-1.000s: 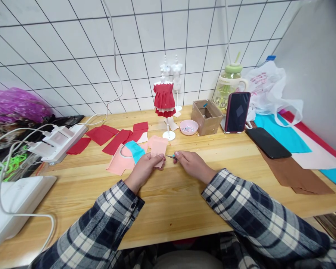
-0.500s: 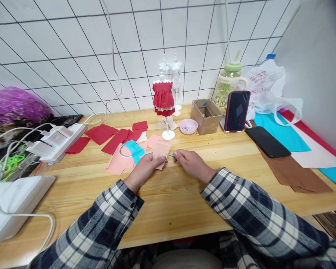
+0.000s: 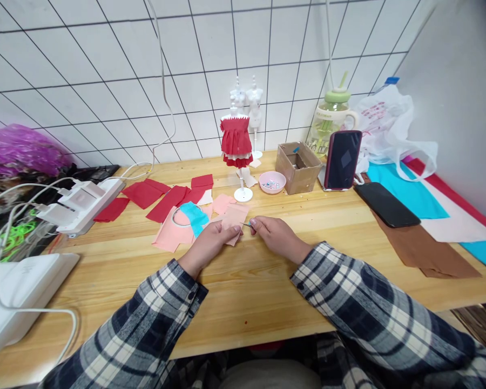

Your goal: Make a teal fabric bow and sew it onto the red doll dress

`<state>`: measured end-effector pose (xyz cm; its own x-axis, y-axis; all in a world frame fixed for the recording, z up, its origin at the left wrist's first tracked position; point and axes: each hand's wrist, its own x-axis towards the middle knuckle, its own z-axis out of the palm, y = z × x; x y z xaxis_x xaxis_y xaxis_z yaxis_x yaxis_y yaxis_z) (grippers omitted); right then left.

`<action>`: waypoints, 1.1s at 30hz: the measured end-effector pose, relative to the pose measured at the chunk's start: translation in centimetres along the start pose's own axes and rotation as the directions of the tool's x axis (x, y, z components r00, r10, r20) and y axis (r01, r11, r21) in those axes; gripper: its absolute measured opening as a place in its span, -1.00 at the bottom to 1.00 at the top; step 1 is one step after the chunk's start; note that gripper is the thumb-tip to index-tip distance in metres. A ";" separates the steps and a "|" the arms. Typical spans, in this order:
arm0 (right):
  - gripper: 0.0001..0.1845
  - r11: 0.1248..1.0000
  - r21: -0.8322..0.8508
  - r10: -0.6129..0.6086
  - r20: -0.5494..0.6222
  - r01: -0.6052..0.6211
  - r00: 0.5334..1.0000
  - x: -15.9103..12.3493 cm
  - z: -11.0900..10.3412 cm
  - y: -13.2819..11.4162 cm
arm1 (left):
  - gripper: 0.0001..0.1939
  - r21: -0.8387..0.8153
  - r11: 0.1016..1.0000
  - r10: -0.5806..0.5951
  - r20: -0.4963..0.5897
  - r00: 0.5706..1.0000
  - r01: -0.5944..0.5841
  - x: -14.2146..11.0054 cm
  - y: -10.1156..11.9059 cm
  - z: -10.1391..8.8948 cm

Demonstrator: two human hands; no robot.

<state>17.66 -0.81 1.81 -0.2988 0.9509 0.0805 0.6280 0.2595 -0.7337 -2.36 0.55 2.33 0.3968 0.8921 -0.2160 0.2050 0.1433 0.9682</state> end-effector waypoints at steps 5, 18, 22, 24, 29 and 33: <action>-0.56 1.000 -0.014 -0.002 0.003 0.002 1.000 0.1 0.0 0.0 | -0.66 0.005 0.999 0.032 -0.019 0.999 -0.032 -0.1 0.1 0.1; -0.54 1.000 0.001 0.009 0.014 -0.009 1.000 0.1 0.1 0.1 | -0.66 -0.002 0.997 0.071 -0.031 0.997 -0.071 0.0 0.2 0.1; -0.55 1.000 -0.006 0.006 0.018 -0.006 1.000 0.1 0.1 0.0 | -0.67 -0.007 0.999 0.054 -0.005 0.999 -0.054 -0.1 0.2 0.1; -0.56 1.000 -0.003 0.002 0.017 -0.002 1.000 0.0 0.1 -0.1 | -0.67 0.000 1.000 0.030 0.001 1.000 -0.030 -0.2 0.1 0.1; -0.56 1.000 0.009 0.002 0.009 -0.002 1.000 -0.2 0.2 -0.4 | -0.67 -0.025 0.999 0.027 0.001 1.000 -0.027 -0.2 -0.2 0.0; -0.57 1.000 0.003 0.011 0.000 -0.011 1.000 -0.2 0.3 -0.4 | -0.67 -0.023 0.998 0.052 0.010 0.999 -0.051 -0.1 0.0 0.1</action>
<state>17.22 -1.16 1.91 -0.2915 0.9538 0.0723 0.6289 0.2481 -0.7369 -2.32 0.37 2.32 0.4156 0.8941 -0.1670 0.1637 0.1071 0.9807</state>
